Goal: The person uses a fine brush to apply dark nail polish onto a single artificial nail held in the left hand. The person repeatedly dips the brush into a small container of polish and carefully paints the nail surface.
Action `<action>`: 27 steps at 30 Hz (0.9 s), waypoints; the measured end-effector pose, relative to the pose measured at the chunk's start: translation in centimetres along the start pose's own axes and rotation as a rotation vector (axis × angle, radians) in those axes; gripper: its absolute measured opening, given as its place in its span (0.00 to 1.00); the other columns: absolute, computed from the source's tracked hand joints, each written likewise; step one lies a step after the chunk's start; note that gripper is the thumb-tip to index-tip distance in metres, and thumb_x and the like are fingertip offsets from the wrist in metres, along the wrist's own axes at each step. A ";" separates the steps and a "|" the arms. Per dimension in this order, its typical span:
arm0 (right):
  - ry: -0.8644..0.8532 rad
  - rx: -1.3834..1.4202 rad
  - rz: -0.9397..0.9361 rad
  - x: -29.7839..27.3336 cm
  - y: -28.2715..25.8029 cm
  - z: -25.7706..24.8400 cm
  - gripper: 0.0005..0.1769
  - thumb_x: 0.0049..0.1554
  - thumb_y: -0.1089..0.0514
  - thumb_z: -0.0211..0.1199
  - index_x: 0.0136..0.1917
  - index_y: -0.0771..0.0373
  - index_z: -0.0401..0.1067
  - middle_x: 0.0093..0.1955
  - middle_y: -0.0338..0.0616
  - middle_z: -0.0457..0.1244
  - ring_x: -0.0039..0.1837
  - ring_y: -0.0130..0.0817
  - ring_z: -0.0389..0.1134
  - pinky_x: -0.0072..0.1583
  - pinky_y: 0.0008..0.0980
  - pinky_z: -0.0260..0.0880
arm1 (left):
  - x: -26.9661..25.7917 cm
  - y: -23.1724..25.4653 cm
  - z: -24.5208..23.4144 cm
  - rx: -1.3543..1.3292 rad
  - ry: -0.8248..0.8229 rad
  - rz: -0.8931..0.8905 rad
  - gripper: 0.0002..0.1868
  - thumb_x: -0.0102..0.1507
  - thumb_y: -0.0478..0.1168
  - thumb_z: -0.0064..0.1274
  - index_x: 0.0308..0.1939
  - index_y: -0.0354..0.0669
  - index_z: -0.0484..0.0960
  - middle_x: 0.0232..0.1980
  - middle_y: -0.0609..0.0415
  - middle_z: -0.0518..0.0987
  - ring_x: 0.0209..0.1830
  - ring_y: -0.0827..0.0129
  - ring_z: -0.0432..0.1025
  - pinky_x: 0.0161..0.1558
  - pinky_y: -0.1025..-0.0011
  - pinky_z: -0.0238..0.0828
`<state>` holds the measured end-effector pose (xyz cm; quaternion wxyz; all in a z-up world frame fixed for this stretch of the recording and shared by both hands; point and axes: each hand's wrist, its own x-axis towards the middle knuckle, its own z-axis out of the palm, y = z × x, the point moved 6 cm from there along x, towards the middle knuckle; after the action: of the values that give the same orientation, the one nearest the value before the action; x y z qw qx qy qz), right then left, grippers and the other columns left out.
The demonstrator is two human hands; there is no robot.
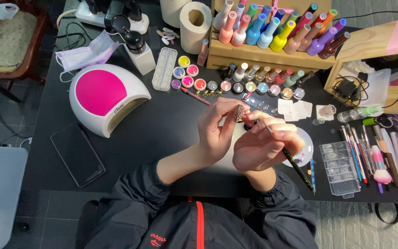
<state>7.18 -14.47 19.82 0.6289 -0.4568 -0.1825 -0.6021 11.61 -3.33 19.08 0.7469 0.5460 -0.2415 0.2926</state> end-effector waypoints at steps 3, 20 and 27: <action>0.002 -0.010 -0.008 0.0 0.1 0.3 0.14 0.71 0.51 0.48 0.49 0.62 0.57 0.35 0.39 0.48 0.36 0.33 0.56 0.43 0.44 0.74 | 0.3 0.2 -0.2 -0.023 -0.021 -0.008 0.07 0.72 0.31 0.48 0.47 0.34 0.83 0.37 0.53 0.81 0.29 0.68 0.80 0.38 0.66 0.81; 0.030 0.067 -0.068 -0.1 0.5 -0.1 0.16 0.71 0.50 0.48 0.45 0.59 0.55 0.32 0.36 0.46 0.32 0.32 0.53 0.36 0.32 0.66 | -1.2 0.3 0.7 0.078 -0.098 -0.010 0.09 0.73 0.32 0.44 0.52 0.36 0.80 0.44 0.49 0.80 0.41 0.53 0.75 0.44 0.64 0.75; -0.019 0.064 -0.081 -0.2 0.7 0.2 0.18 0.71 0.50 0.51 0.42 0.61 0.56 0.30 0.37 0.47 0.30 0.32 0.54 0.34 0.32 0.64 | -1.4 -0.1 0.7 0.075 -0.114 -0.022 0.08 0.73 0.32 0.45 0.51 0.35 0.80 0.45 0.47 0.81 0.43 0.51 0.76 0.45 0.62 0.76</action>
<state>7.85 -14.30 19.50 0.6166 -0.4343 -0.2260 -0.6165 10.68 -4.23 18.26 0.7144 0.5919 -0.2665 0.2615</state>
